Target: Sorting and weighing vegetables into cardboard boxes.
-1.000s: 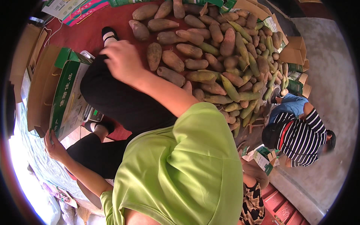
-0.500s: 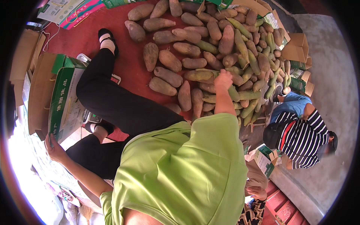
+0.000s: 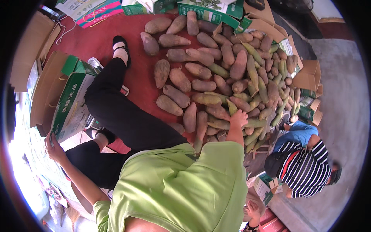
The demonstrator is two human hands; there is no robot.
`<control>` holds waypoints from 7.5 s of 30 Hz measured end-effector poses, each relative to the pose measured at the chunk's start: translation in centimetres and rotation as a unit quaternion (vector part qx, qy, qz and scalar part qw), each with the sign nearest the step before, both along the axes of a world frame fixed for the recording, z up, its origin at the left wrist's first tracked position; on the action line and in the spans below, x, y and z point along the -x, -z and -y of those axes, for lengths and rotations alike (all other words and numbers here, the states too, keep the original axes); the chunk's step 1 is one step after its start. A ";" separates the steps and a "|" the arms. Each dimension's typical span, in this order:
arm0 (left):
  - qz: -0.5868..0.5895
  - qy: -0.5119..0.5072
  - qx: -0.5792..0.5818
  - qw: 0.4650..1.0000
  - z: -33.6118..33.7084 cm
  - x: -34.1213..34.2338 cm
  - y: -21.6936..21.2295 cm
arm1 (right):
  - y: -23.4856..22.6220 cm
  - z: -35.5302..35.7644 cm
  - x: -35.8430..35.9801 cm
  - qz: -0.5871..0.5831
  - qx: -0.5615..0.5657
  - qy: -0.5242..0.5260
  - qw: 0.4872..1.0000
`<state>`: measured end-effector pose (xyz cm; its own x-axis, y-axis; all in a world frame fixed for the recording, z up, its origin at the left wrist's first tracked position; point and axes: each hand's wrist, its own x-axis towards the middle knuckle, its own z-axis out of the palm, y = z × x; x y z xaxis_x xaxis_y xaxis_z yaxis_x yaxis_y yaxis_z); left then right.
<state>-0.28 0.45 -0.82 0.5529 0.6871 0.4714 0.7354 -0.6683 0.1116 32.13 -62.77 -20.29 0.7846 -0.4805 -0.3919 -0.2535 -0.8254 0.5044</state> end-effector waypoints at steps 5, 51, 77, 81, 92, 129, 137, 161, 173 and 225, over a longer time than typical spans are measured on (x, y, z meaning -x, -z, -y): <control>0.027 0.019 0.011 0.999 0.3 -0.1 0.0 | 1.7 0.2 -0.2 0.012 -0.020 0.038 0.999; 0.012 0.052 0.016 0.998 1.7 -0.7 -2.8 | -20.0 -65.6 11.2 -0.064 -0.631 -0.619 0.463; -0.018 0.047 -0.041 0.998 0.3 -0.5 -0.4 | 1.6 -24.9 0.8 0.183 -0.569 -0.286 0.749; -0.027 0.041 -0.056 0.997 0.4 -0.4 -0.2 | 4.5 -19.8 -0.6 0.149 -0.477 -0.267 0.824; -0.020 0.014 -0.046 0.999 0.9 -1.2 -0.4 | 7.1 -18.8 -5.0 -0.012 -0.193 -0.298 0.935; 0.013 0.070 0.043 0.997 1.7 -1.1 -3.6 | -14.1 -33.5 -5.7 0.154 -0.746 -0.218 0.611; 0.010 0.078 0.055 0.995 1.6 -0.8 -3.7 | -24.9 -47.6 -0.3 0.027 -0.882 -0.259 0.393; 0.003 0.078 0.017 0.997 1.9 -1.4 -2.6 | -3.8 -36.8 -0.9 0.159 -0.641 -0.283 0.695; 0.010 0.081 0.023 0.996 1.3 -1.4 -1.4 | 3.8 -27.1 -10.4 0.143 -0.329 -0.273 0.893; 0.057 0.089 0.045 0.993 1.2 -1.5 -3.6 | -19.7 -45.0 -3.8 0.111 -0.860 -0.291 0.404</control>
<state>1.21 -0.71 2.83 0.6156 0.6262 0.4784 0.5865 -0.7695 0.2527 35.93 -17.74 -0.58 0.6762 0.6445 0.3568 0.3534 0.1412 -0.9248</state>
